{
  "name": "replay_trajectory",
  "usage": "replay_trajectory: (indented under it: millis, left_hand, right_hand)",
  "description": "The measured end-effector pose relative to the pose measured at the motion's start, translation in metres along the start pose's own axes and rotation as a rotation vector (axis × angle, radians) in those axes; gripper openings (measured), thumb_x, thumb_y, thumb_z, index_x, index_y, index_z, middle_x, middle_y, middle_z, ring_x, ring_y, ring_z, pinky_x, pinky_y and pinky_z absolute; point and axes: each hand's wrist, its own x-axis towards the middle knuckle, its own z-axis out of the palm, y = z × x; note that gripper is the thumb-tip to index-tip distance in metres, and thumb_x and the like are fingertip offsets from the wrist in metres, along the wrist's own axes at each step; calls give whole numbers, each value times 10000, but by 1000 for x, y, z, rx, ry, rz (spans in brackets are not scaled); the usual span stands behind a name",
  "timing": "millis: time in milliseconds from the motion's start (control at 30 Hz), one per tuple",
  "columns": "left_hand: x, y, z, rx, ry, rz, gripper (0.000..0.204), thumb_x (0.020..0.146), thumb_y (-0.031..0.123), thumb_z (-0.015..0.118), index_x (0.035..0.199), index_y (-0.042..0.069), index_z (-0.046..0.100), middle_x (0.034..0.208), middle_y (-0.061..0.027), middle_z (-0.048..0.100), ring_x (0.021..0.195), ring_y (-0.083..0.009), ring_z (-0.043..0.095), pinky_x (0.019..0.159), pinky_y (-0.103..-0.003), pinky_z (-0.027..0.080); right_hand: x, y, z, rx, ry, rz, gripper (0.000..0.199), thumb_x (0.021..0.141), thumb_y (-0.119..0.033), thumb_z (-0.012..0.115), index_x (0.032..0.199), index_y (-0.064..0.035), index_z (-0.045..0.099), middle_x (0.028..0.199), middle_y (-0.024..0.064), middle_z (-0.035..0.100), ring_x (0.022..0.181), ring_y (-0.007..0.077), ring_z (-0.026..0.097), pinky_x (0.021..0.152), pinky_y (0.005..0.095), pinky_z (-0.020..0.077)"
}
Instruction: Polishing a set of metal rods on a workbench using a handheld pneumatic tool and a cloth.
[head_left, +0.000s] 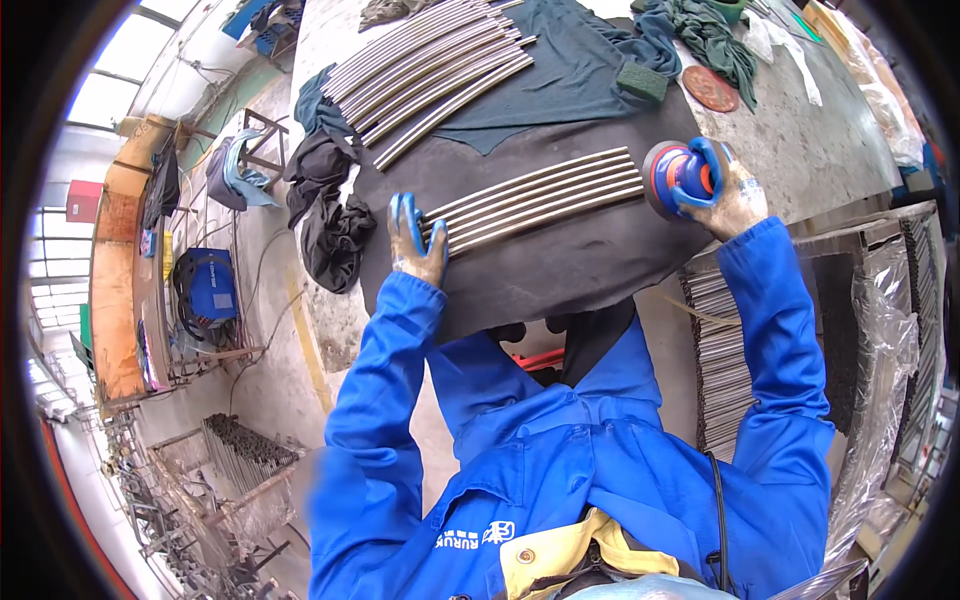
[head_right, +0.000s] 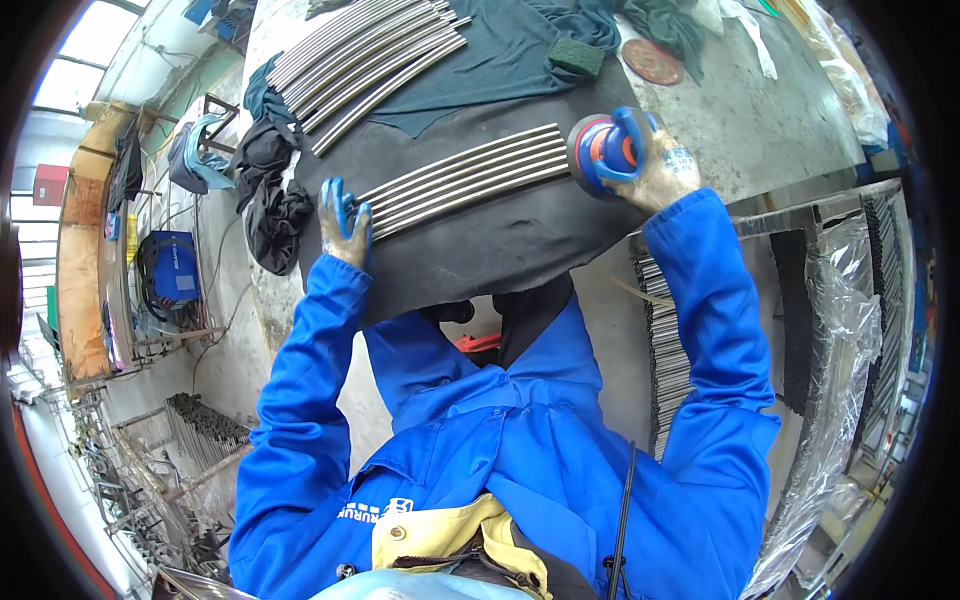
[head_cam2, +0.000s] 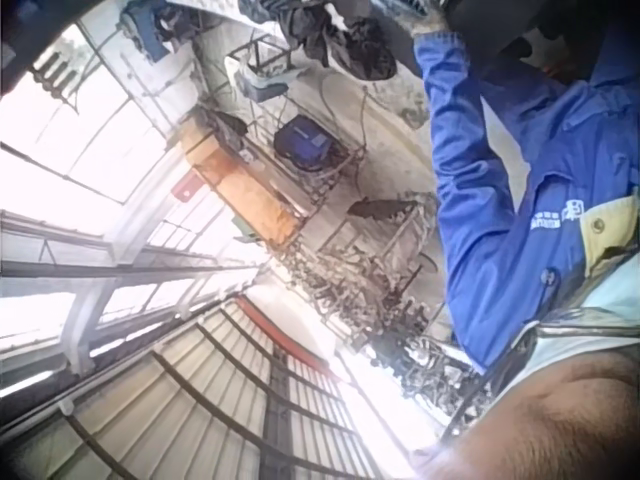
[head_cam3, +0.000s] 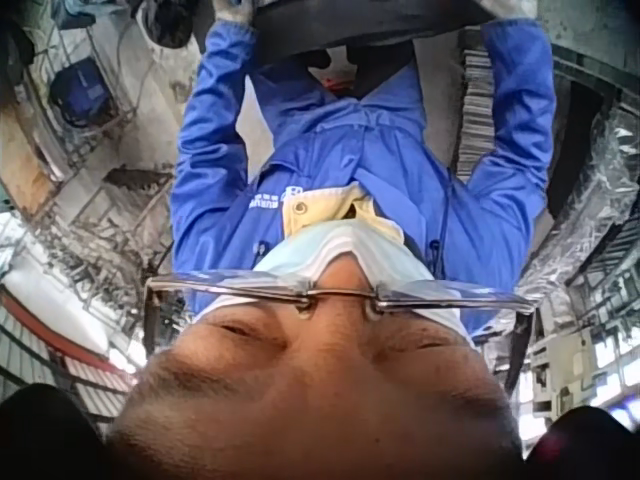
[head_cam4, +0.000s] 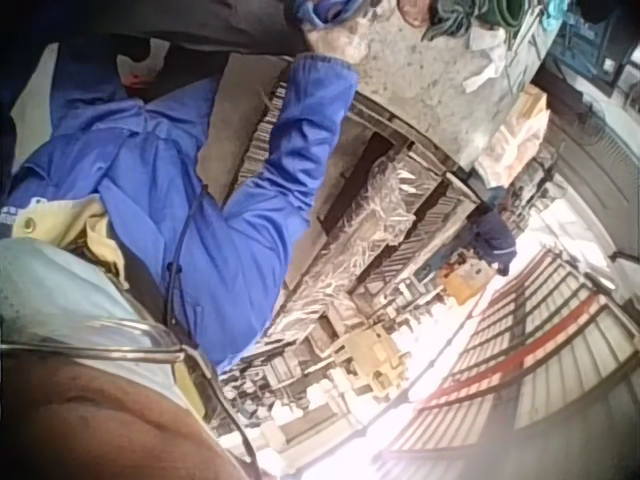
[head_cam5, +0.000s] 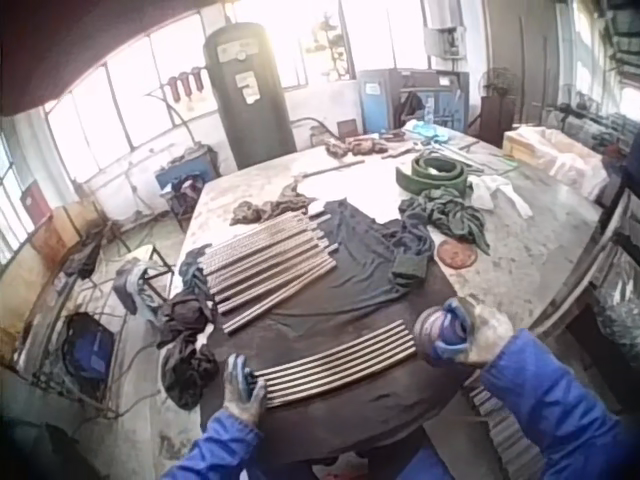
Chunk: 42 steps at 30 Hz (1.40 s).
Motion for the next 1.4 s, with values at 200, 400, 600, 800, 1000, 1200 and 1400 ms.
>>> replay_trajectory:
  millis: [200,400,600,800,1000,1200,1400]
  left_hand:
    - [27,-4,1,683,-280,312,700,910,387,551,1490,44,363,1548,-223,319,1396,-404,348,1168,-465,245]
    - [12,-19,20,930,-370,267,716,932,431,450,1519,45,310,1587,-225,245,1477,-424,161,1199,-528,90]
    - [15,2,18,939,-412,238,701,940,410,439,1521,44,298,1589,-225,243,1478,-434,158,1195,-538,90]
    - [40,0,26,1011,-450,195,692,945,394,434,1524,41,291,1592,-226,236,1474,-442,168,1190,-539,105]
    - [36,-1,23,1054,-463,189,694,949,394,425,1531,46,277,1592,-224,238,1473,-448,167,1190,-544,100]
    - [13,1,19,951,-466,236,682,958,387,395,1518,12,292,1586,-238,236,1491,-423,120,1191,-571,58]
    - [-1,4,14,892,-497,240,685,968,393,370,1524,5,271,1598,-233,206,1498,-407,112,1193,-570,26]
  right_hand:
    - [36,-61,14,-108,-112,-1,716,709,-393,762,1317,-102,521,1156,166,599,968,372,648,840,412,529]
    - [69,-131,55,-132,-254,-73,713,732,-410,738,1350,-156,486,1185,197,587,956,392,669,824,463,558]
    - [99,-181,94,-189,-490,-56,681,750,-396,724,1344,-163,488,1195,194,582,973,397,668,835,471,559]
    - [129,-184,115,-288,-511,27,632,768,-392,717,1319,-170,499,1181,191,586,974,390,672,837,481,558]
    - [104,-203,120,-299,-514,-103,610,779,-416,716,1299,-175,505,1162,189,589,970,376,676,831,491,557]
    - [117,-201,116,-299,-522,-3,608,783,-433,709,1294,-175,502,1153,191,588,969,376,678,828,496,555]
    - [99,-201,114,-307,-516,-15,615,778,-440,706,1292,-174,499,1158,193,586,963,381,679,825,498,554]
